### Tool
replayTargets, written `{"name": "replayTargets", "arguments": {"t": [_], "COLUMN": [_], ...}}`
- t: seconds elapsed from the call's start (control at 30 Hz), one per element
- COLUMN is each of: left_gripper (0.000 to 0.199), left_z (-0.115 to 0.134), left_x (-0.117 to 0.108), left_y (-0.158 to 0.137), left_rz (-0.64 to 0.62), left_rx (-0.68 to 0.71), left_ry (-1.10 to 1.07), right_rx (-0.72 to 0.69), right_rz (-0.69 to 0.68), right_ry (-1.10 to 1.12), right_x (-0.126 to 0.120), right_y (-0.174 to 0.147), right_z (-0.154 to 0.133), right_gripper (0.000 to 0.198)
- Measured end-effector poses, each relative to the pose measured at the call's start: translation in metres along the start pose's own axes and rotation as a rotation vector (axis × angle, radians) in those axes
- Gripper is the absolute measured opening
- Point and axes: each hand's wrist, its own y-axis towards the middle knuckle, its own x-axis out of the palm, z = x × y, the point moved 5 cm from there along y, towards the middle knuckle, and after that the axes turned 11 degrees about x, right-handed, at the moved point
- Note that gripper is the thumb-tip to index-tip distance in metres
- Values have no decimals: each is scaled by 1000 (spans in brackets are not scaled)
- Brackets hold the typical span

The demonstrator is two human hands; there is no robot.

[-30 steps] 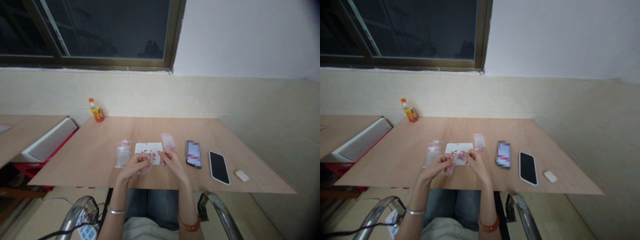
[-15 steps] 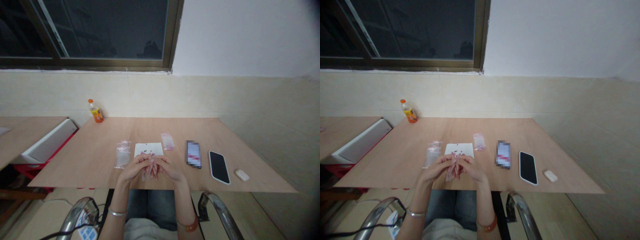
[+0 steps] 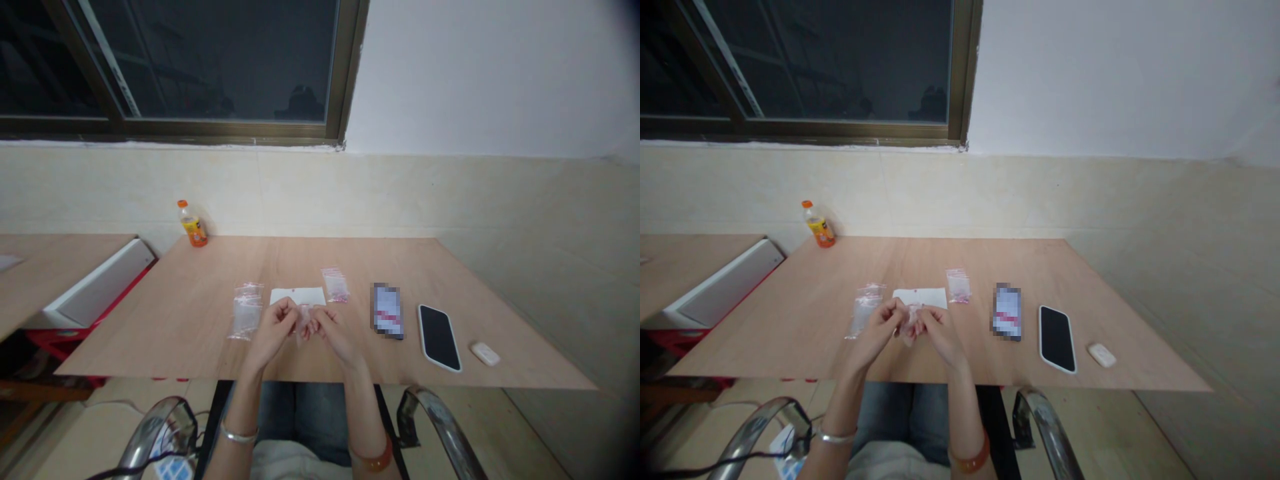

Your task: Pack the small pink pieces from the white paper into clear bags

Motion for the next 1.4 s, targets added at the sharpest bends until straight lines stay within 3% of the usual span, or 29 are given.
{"name": "replayTargets", "arguments": {"t": [0.17, 0.23, 0.37, 0.47, 0.63, 0.73, 0.9, 1.0, 1.07, 1.13, 1.2, 1.3, 1.4], "left_gripper": [5, 8, 20, 31, 41, 35, 21, 17, 13, 15, 16, 27, 29], "left_z": [13, 8, -10, -15, -7, -5, 2, 8, 4, -13, -45, -85, -100], "left_x": [-1, -1, -10, -15, -23, -22, -13, -14, -22, -32, -33, -7, 9], "left_y": [-2, -2, -2, -1, 2, 2, 0, 0, 1, 1, 0, -1, 0], "left_rz": [-38, -59, 38, 96, 104, 48, -35, 27, 214, 470, 616, 437, 337], "left_rx": [151, 172, 107, 82, 101, 92, 116, 142, 150, 99, -113, -453, -493], "left_ry": [294, 357, 310, 248, 330, 359, 283, 315, 208, -38, -365, -783, -948], "right_rx": [17, 13, 5, 100, 356, 383, 315, 277, 180, 55, -63, -181, -233], "right_rz": [144, 180, 190, 99, -139, -205, -50, 44, 176, 333, 446, 539, 565], "right_ry": [-262, -275, -265, -231, 134, 407, 645, 667, 638, 578, 484, 294, 144], "right_x": [-6, -7, -7, -6, -1, 2, -4, -7, -12, -17, -18, -13, -5], "right_y": [-1, -2, 0, 3, 12, 22, 41, 43, 41, 36, 31, 27, 25], "right_z": [-3, -3, 2, 12, 35, 42, 54, 58, 55, 49, 43, 36, 33], "right_gripper": [34, 32, 33, 33, 44, 47, 22, 16, 20, 28, 41, 63, 80]}}
